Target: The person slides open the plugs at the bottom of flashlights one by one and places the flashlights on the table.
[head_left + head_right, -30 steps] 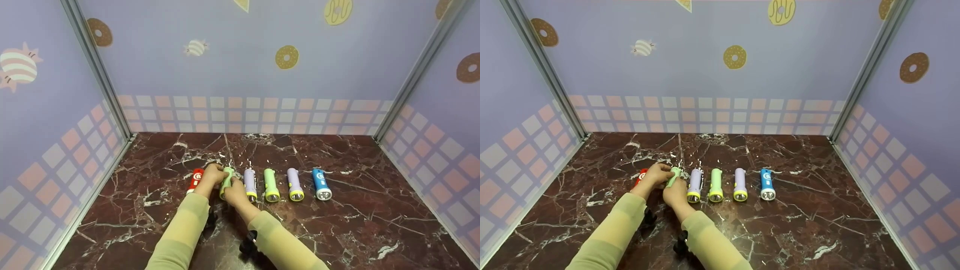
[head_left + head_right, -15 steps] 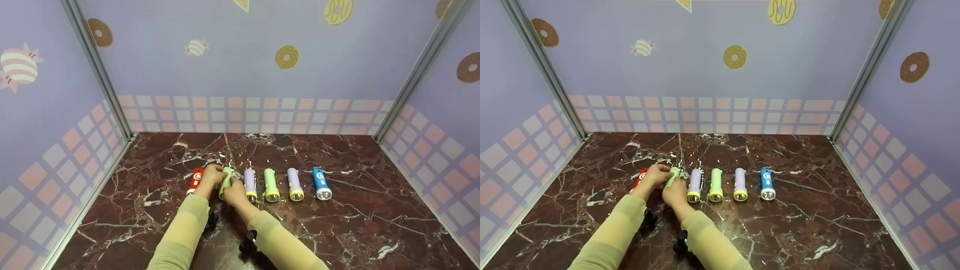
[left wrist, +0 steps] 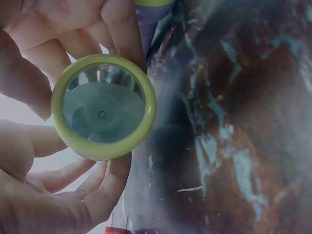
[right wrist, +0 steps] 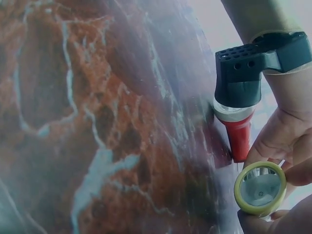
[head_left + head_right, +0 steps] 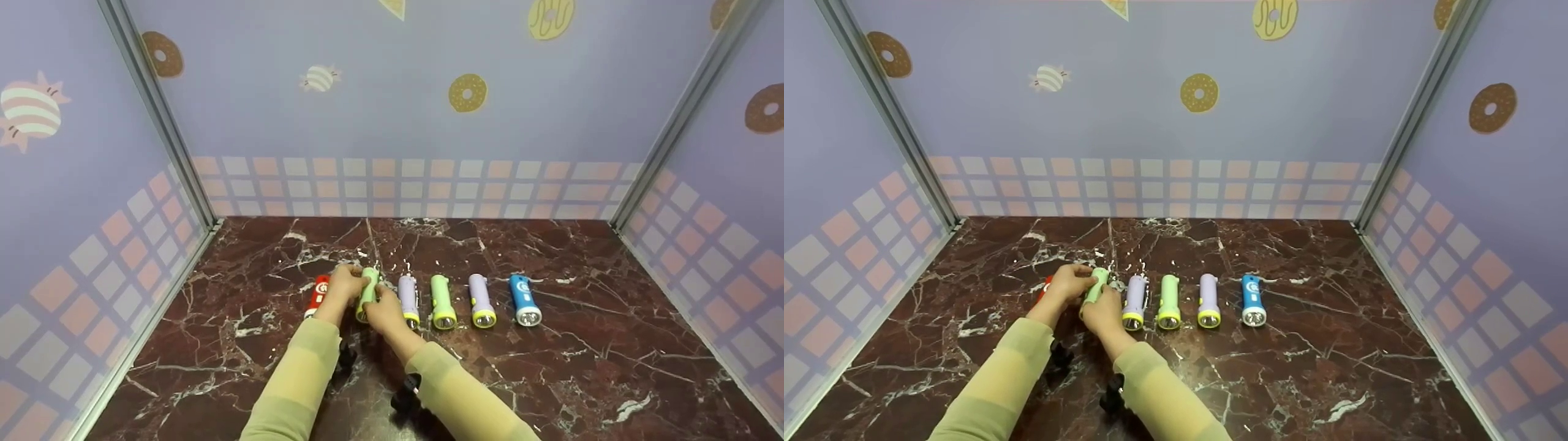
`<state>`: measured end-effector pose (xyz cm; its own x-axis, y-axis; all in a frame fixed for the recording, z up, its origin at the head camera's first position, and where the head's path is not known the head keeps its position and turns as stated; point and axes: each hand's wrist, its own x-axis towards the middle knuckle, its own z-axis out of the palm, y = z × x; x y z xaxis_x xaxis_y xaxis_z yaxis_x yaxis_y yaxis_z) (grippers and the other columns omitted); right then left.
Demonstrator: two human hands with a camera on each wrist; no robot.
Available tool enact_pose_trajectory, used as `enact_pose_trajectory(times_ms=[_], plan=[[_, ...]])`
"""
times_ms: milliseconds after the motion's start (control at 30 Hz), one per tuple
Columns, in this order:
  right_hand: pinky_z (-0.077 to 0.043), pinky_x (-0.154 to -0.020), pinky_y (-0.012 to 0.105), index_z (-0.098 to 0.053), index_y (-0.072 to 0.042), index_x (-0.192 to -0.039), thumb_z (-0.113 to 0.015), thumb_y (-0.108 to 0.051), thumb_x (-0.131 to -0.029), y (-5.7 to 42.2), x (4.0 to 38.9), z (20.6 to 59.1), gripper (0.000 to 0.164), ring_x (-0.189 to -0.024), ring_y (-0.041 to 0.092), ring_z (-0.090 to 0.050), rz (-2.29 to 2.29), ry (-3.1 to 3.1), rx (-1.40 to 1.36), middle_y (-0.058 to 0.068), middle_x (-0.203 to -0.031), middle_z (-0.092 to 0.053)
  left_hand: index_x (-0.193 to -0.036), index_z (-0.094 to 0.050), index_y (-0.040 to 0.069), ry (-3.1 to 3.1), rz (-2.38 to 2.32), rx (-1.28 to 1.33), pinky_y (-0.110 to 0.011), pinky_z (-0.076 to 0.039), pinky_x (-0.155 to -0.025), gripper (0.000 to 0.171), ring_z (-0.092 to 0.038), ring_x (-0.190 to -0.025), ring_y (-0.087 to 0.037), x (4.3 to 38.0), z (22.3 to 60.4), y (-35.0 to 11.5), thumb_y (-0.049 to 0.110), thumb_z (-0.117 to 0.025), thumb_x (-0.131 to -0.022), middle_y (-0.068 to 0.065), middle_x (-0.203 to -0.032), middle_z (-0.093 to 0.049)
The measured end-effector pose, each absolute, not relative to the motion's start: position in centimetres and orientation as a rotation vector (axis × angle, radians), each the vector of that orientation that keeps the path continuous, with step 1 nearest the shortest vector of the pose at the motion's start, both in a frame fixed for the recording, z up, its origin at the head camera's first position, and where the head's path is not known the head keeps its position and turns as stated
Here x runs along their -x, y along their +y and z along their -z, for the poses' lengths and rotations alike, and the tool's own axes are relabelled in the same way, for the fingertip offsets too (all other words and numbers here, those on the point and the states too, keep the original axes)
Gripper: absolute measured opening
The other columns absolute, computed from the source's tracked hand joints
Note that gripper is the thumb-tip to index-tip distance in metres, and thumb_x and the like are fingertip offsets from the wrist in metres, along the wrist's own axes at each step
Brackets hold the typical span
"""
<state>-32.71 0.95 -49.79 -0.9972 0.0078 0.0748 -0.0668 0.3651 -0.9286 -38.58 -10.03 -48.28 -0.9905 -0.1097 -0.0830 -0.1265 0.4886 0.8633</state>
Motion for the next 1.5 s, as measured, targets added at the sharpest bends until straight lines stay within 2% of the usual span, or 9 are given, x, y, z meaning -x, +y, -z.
enact_pose_trajectory(times_ms=[167, 267, 300, 367, 567, 800, 1000, 1200, 1500], plan=[[-0.058, -0.085, 0.036, -0.060, 0.014, -0.128, -0.062, 0.004, -0.079, 1.1, 32.7, 49.4, 0.050, -0.099, 0.028, -0.063, -1.821, -2.465, -0.090, 0.027, -0.118, -0.068, -0.124, -0.066, -0.010, 2.704, -1.667, 0.141, -0.037, -0.060, -0.089, 0.038, -0.070, -0.104, -0.033, 39.4, 49.0, -10.4, 0.005, -0.071, -0.089, -0.026, -0.120, -0.070], [-0.056, -0.077, 0.029, -0.061, 0.013, -0.126, -0.061, 0.005, -0.077, 1.4, 32.7, 49.2, 0.050, -0.092, 0.022, -0.061, -1.883, -2.429, -0.124, 0.026, -0.114, -0.069, -0.126, -0.064, -0.012, 2.723, -1.692, 0.114, -0.038, -0.059, -0.091, 0.040, -0.069, -0.106, -0.035, 38.8, 48.3, -10.2, 0.005, -0.069, -0.090, -0.028, -0.120, -0.070], [-0.055, -0.075, 0.027, -0.060, 0.013, -0.127, -0.061, 0.005, -0.077, 1.5, 32.7, 49.2, 0.051, -0.091, 0.021, -0.061, -1.902, -2.421, -0.130, 0.026, -0.114, -0.069, -0.130, -0.061, -0.013, 2.707, -1.669, 0.146, -0.042, -0.058, -0.097, 0.042, -0.067, -0.113, -0.039, 38.1, 47.3, -9.9, 0.004, -0.067, -0.092, -0.030, -0.125, -0.067], [-0.055, -0.074, 0.026, -0.059, 0.014, -0.129, -0.061, 0.005, -0.076, 1.7, 32.7, 49.0, 0.054, -0.090, 0.020, -0.061, -1.940, -2.407, -0.140, 0.026, -0.115, -0.069, -0.130, -0.060, -0.014, 2.722, -1.672, 0.138, -0.041, -0.059, -0.094, 0.042, -0.068, -0.112, -0.039, 37.7, 46.9, -9.8, 0.005, -0.067, -0.093, -0.031, -0.124, -0.067], [-0.057, -0.091, 0.035, -0.055, 0.016, -0.135, -0.062, 0.002, -0.076, 2.7, 32.6, 48.7, 0.061, -0.103, 0.026, -0.064, -1.946, -2.412, -0.173, 0.028, -0.123, -0.068, -0.128, -0.063, -0.012, 2.736, -1.690, 0.122, -0.034, -0.060, -0.082, 0.042, -0.071, -0.105, -0.038, 37.4, 46.7, -9.5, 0.007, -0.069, -0.091, -0.030, -0.118, -0.070], [-0.057, -0.092, 0.035, -0.049, 0.016, -0.141, -0.064, 0.001, -0.078, 3.6, 32.5, 48.6, 0.067, -0.112, 0.033, -0.065, -2.004, -2.394, -0.205, 0.032, -0.130, -0.065, -0.127, -0.063, -0.012, 2.726, -1.743, 0.098, -0.041, -0.060, -0.092, 0.041, -0.070, -0.109, -0.041, 37.0, 46.5, -9.0, 0.006, -0.070, -0.092, -0.032, -0.118, -0.070], [-0.057, -0.097, 0.042, -0.048, 0.014, -0.143, -0.065, -0.001, -0.081, 4.5, 32.1, 48.3, 0.066, -0.119, 0.040, -0.064, -1.937, -2.431, -0.241, 0.032, -0.134, -0.063, -0.128, -0.062, -0.012, 2.719, -1.801, 0.075, -0.043, -0.060, -0.093, 0.041, -0.069, -0.110, -0.041, 36.5, 46.2, -8.4, 0.006, -0.070, -0.092, -0.031, -0.117, -0.070], [-0.056, -0.099, 0.044, -0.048, 0.012, -0.145, -0.067, -0.002, -0.083, 5.4, 31.6, 48.0, 0.066, -0.120, 0.038, -0.064, -1.840, -2.466, -0.297, 0.031, -0.135, -0.063, -0.131, -0.061, -0.011, 2.697, -1.864, 0.036, -0.043, -0.059, -0.095, 0.043, -0.068, -0.113, -0.041, 36.0, 45.9, -7.9, 0.005, -0.070, -0.092, -0.030, -0.119, -0.070], [-0.060, -0.092, 0.040, -0.046, 0.015, -0.144, -0.067, 0.001, -0.082, 6.9, 31.1, 48.1, 0.067, -0.117, 0.045, -0.065, -1.879, -2.390, -0.384, 0.035, -0.139, -0.058, -0.130, -0.062, -0.008, 2.636, -1.978, 0.020, -0.029, -0.057, -0.075, 0.042, -0.068, -0.102, -0.032, 35.4, 45.9, -6.9, 0.005, -0.071, -0.092, -0.027, -0.112, -0.071]])
